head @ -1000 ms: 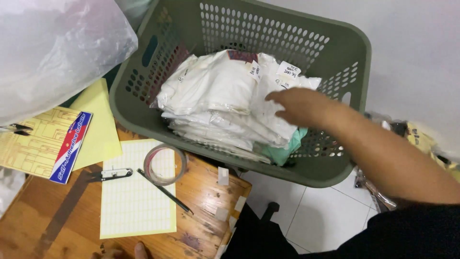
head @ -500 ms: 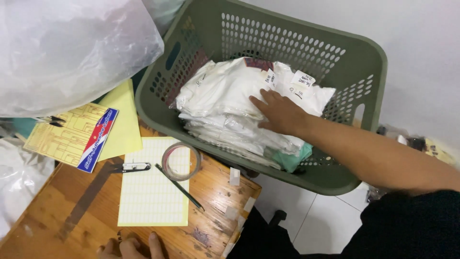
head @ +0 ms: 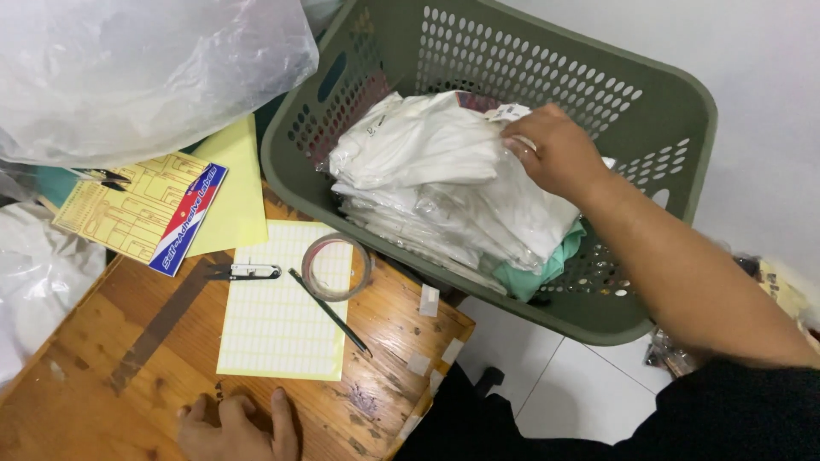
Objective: Folding t-shirts and placing them into clear plastic bags for final packaging.
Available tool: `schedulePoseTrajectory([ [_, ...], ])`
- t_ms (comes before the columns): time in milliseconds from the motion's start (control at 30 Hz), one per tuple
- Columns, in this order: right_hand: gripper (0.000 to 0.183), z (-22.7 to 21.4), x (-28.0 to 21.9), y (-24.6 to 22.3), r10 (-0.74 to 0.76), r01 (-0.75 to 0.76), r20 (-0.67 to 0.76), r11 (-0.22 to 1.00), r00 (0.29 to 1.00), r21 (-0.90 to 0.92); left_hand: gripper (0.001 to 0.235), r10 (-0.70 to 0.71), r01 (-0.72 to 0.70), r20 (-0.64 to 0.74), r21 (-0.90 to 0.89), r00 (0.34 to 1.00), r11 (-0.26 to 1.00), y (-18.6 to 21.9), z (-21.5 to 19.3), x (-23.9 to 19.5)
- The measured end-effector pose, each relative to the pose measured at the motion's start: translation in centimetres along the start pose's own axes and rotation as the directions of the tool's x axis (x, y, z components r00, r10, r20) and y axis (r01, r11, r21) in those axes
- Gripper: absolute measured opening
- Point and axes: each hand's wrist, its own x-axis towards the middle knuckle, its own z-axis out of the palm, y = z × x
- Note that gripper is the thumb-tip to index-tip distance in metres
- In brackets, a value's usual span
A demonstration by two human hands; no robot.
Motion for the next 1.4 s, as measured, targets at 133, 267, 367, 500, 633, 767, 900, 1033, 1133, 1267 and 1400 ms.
schedulePoseTrajectory([
  [133,0.030,-0.3,0.2,-2.9,0.457,-0.437,-0.129,0.885,0.880,0.160,0.037,0.094,-0.101,-0.100,-0.063,0.990,0.993,-0.3,-0.1,0.2],
  [267,0.057,0.8,0.7,-2.9,0.705,-0.743,0.254,0.663,0.662,0.097,0.034,-0.146,0.146,0.026,0.013,0.989,0.989,0.9,-0.9,-0.7],
  [367,0.030,1.5,0.8,-2.5,0.498,-0.551,0.251,0.802,0.830,0.232,0.037,-0.181,0.176,0.072,0.076,0.981,0.982,0.5,-0.7,-0.7],
  [500,0.060,0.2,1.0,-2.5,0.293,-0.514,0.609,0.828,0.737,0.224,0.036,-0.195,0.200,0.125,-0.030,0.973,0.979,0.0,-0.8,-0.6],
  [633,0.084,0.9,0.4,-3.8,0.302,-0.230,0.622,0.953,0.722,-0.196,0.034,-0.156,0.155,0.128,0.020,0.979,0.988,-0.5,-0.3,-0.8],
  [767,0.069,5.3,-0.2,0.4,0.144,-0.072,0.493,0.984,0.858,-0.162,0.033,-0.199,0.198,0.164,0.025,0.966,0.980,-0.1,-0.6,-0.6],
  [900,0.030,4.2,0.9,-0.1,0.064,-0.095,0.168,0.979,0.984,0.181,0.033,-0.138,0.147,0.116,-0.076,0.984,0.986,-0.5,-0.7,-0.7],
  [1033,0.025,2.0,3.3,-0.6,0.166,-0.165,0.001,0.976,0.986,0.144,0.026,-0.125,0.139,0.113,-0.118,0.986,0.983,0.1,-1.6,-0.2],
  [1133,0.024,-2.9,5.3,-6.8,0.280,-0.262,-0.043,0.935,0.959,0.240,0.027,-0.121,0.143,0.144,-0.156,0.982,0.977,0.3,-2.3,0.0],
  [1267,0.024,-5.9,6.3,-9.9,0.440,-0.312,-0.169,0.814,0.882,0.490,0.025,-0.119,0.149,0.133,-0.239,0.984,0.960,-0.2,-2.6,-0.2],
  [1400,0.025,-9.8,5.8,-15.7,0.536,-0.310,-0.246,0.741,0.808,0.596,0.027,0.028,0.028,0.102,-0.513,0.994,0.858,0.9,-4.5,0.0],
])
